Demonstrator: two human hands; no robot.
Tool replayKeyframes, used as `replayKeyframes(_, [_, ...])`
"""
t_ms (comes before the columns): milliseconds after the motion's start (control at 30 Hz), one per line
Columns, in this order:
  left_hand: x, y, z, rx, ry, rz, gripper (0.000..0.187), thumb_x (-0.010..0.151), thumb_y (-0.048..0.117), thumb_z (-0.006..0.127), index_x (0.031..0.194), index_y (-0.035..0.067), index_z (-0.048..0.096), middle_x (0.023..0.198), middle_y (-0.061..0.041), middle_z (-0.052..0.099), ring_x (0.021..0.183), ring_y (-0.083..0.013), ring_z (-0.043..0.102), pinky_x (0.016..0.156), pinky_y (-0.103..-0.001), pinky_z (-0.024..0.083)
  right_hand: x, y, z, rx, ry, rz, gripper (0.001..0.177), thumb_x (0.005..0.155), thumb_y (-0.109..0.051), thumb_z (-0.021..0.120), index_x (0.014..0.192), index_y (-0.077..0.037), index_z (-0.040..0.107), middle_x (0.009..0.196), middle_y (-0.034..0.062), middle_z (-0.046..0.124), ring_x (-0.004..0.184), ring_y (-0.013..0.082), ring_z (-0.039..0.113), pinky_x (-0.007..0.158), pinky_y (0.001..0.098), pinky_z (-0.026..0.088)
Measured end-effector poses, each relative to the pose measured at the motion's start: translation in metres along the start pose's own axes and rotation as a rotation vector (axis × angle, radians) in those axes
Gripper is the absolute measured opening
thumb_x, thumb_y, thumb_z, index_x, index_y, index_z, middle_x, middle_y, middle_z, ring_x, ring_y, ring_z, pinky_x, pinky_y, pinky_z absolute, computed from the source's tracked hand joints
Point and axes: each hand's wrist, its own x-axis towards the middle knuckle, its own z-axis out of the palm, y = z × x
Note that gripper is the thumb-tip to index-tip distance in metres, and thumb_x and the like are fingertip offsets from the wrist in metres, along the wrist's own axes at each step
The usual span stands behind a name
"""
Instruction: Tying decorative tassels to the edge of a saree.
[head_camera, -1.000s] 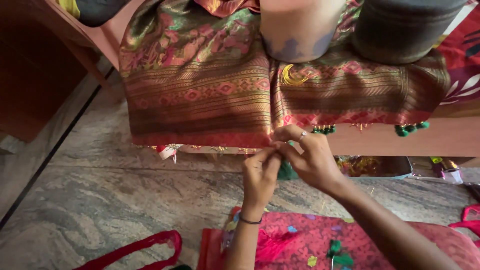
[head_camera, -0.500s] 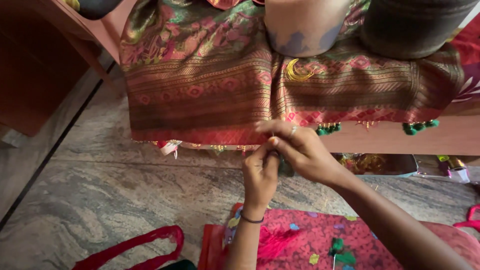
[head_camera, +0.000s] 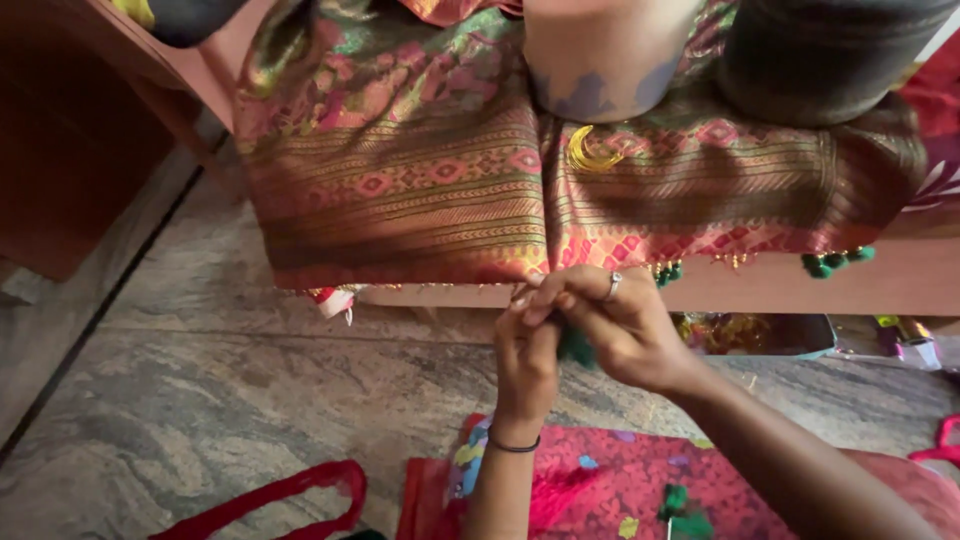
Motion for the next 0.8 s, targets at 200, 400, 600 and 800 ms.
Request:
replayKeyframes(200, [0.000,0.006,0.000,-0.022,0.029,0.064,0.024,0.087,-0.003,0.046,0.103,-0.003,0.065,0.098,0.002,0.058,0.095,-0.0076,0.055,0.085,-0.023,0.045,-0.003,0.010,0.006,0.050,0.055,0.065,0.022,0.101,0.012,0.045,0.104,0.001,0.064,0.093,0.0108,0.077,0.091,0.0183,0.077,0.085,0.0309,0.063])
replayKeyframes(400, [-0.004,-0.013,-0.014,-0.117,0.032,0.050,0.015,0.100,0.004,0.052,0.104,-0.001,0.065,0.098,0.002,0.065,0.092,-0.0057,0.057,0.082,-0.023,0.046,-0.004,-0.003,0.014,-0.110,0.047,-0.091,0.023,0.098,0.015,0.045,0.109,0.003,0.061,0.099,0.0123,0.078,0.102,0.0233,0.078,0.105,0.0407,0.057])
replayKeyframes(600, [-0.003,-0.009,-0.012,-0.170,0.014,0.075,0.014,0.106,0.012,0.059,0.104,0.000,0.066,0.101,-0.001,0.066,0.096,-0.0076,0.060,0.085,-0.025,0.048,-0.008,-0.005,0.018,-0.171,0.088,-0.175,0.023,0.099,0.016,0.044,0.107,0.003,0.061,0.099,0.0134,0.077,0.107,0.0266,0.078,0.115,0.0492,0.054])
replayKeyframes(800, [-0.007,-0.032,-0.005,-0.195,0.049,0.029,0.020,0.109,0.016,0.058,0.102,0.001,0.069,0.099,0.001,0.068,0.093,-0.0070,0.060,0.079,-0.024,0.048,-0.011,-0.003,0.026,-0.185,0.209,-0.224,0.020,0.100,0.018,0.044,0.105,0.005,0.059,0.094,0.0128,0.074,0.104,0.0261,0.078,0.110,0.0467,0.058])
